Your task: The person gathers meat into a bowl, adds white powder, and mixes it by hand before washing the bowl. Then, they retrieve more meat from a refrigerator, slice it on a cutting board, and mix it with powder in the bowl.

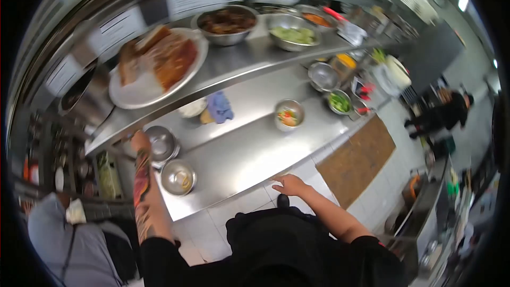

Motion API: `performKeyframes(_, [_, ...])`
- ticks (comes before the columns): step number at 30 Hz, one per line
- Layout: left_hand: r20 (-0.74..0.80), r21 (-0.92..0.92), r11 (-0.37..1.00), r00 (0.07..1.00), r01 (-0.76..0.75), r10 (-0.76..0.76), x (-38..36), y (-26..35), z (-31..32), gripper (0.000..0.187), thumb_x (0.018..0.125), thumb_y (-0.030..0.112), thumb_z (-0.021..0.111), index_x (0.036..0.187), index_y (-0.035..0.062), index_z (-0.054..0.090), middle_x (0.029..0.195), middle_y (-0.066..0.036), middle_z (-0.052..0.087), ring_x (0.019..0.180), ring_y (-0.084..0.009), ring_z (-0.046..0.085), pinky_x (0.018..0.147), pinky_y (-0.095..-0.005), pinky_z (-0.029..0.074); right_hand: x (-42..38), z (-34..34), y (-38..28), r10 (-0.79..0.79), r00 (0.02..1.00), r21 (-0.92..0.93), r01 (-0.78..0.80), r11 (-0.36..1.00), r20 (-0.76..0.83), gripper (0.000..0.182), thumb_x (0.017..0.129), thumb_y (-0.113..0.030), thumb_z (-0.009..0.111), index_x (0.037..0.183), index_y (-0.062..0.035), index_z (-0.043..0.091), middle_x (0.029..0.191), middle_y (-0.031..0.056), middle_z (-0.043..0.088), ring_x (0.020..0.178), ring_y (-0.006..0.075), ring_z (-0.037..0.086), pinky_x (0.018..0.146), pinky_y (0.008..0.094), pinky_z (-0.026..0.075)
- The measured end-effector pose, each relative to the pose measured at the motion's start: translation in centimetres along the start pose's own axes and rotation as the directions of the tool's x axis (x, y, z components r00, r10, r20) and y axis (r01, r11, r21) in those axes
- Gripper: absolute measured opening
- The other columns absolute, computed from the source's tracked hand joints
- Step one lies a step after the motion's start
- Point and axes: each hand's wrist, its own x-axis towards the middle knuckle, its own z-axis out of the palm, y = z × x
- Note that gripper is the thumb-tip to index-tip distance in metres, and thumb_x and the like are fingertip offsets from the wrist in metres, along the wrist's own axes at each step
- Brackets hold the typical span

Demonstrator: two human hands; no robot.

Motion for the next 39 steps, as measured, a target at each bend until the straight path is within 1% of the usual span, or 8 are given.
performKeyframes(9, [-0.014, -0.017, 0.984, 0.985, -0.175, 0.174, -6.6, 2.6, -8.6, 0.028, 0.088, 0.010, 0.054, 0.114, 0.0059, 0.066, 0.128, -0.019, 0.062, 0.098, -0.0375, 0.068, 0.082, -0.0441, 0.056, -12.4, 5.3, 21.3, 0.331, 0.943, 0.146, -0.331, 0.932, 0.028, 0.049, 0.090, -0.045, 0.060, 0.115, -0.0049, 0.070, 0.115, 0.0185, 0.069, 0.107, 0.0382, 0.064, 0.095, 0.0448, 0.050])
performKeyframes(11, [-0.470, -0.016, 0.858, 0.761, -0.513, 0.447, -8.3, 1.6, -6.9, 0.032, 0.088, 0.008, 0.052, 0.116, 0.0043, 0.066, 0.136, -0.015, 0.059, 0.101, -0.0366, 0.068, 0.083, -0.0451, 0.056, -15.5, 5.6, 27.7, 0.440, 0.893, 0.140, -0.449, 0.882, 0.092, 0.050, 0.089, -0.047, 0.060, 0.114, -0.0047, 0.071, 0.115, 0.0189, 0.069, 0.108, 0.0383, 0.064, 0.097, 0.0449, 0.049])
performKeyframes(17, [-0.527, -0.477, 0.860, 0.842, -0.182, -0.114, -18.5, 3.7, -10.1, 0.041, 0.091, 0.009, 0.058, 0.129, -0.0072, 0.059, 0.127, -0.027, 0.062, 0.115, -0.0349, 0.062, 0.097, -0.0393, 0.049, -23.9, 4.0, 45.7, 0.764, 0.645, 0.279, -0.730, 0.624, -0.017, 0.044, 0.087, -0.044, 0.060, 0.106, -0.0069, 0.075, 0.106, 0.0201, 0.071, 0.102, 0.0400, 0.067, 0.091, 0.0449, 0.052])
performKeyframes(20, [-0.421, -0.753, 0.653, 0.820, -0.078, -0.388, -27.3, 19.4, -16.2, 0.027, 0.085, 0.013, 0.057, 0.065, -0.0035, 0.066, 0.057, -0.018, 0.055, 0.051, -0.0287, 0.042, 0.053, -0.0466, 0.042, -27.3, 2.1, 52.6, 0.717, 0.687, 0.624, -0.510, 0.592, -0.118, 0.040, 0.086, -0.044, 0.063, 0.103, -0.0104, 0.075, 0.102, 0.0211, 0.071, 0.096, 0.0403, 0.067, 0.084, 0.0469, 0.053])
performKeyframes(25, [-0.287, -0.621, 0.701, 0.934, -0.351, 0.214, -31.9, 43.4, -13.5, 0.068, 0.092, 0.060, 0.053, 0.095, -0.0056, 0.069, 0.069, -0.017, 0.063, 0.060, -0.0235, 0.051, 0.058, -0.0467, 0.051, -25.7, -7.5, 65.6, 0.519, 0.851, 0.277, -0.519, 0.809, 0.079, 0.041, 0.093, -0.039, 0.061, 0.121, -0.0097, 0.068, 0.105, 0.0163, 0.073, 0.095, 0.0353, 0.069, 0.085, 0.0407, 0.054])
performKeyframes(27, [0.160, -0.985, -0.049, 0.979, 0.167, 0.129, -34.4, 63.9, -22.4, 0.025, 0.095, 0.015, 0.062, 0.109, -0.0049, 0.065, 0.103, -0.011, 0.068, 0.092, -0.0181, 0.062, 0.085, -0.0315, 0.048, -26.8, -17.5, 66.7, 0.586, 0.810, 0.513, -0.518, 0.685, 0.036, 0.040, 0.095, -0.039, 0.059, 0.121, -0.0098, 0.067, 0.107, 0.0164, 0.072, 0.096, 0.0388, 0.068, 0.086, 0.0426, 0.053])
performKeyframes(30, [0.173, -0.984, 0.040, 0.862, 0.175, 0.476, -33.8, 81.8, -23.6, 0.019, 0.096, 0.018, 0.063, 0.098, -0.0002, 0.064, 0.091, 0.000, 0.061, 0.084, -0.0081, 0.051, 0.076, -0.0261, 0.043, -27.9, -28.0, 75.1, 0.500, 0.815, 0.524, -0.300, 0.797, -0.293, 0.039, 0.097, -0.038, 0.057, 0.120, -0.0080, 0.068, 0.108, 0.0170, 0.072, 0.096, 0.0399, 0.068, 0.087, 0.0429, 0.052])
performKeyframes(39, [-0.089, -0.978, -0.024, 0.314, -0.205, 0.945, -33.5, 143.0, -23.2, 0.031, 0.097, 0.017, 0.062, 0.121, -0.0024, 0.058, 0.106, -0.006, 0.063, 0.098, -0.0135, 0.058, 0.087, -0.0285, 0.047, -38.9, -26.7, 103.9, 0.933, 0.220, 0.681, -0.638, 0.358, -0.284, 0.041, 0.092, -0.039, 0.059, 0.114, -0.0062, 0.068, 0.102, 0.0203, 0.071, 0.096, 0.0374, 0.067, 0.083, 0.0419, 0.053])
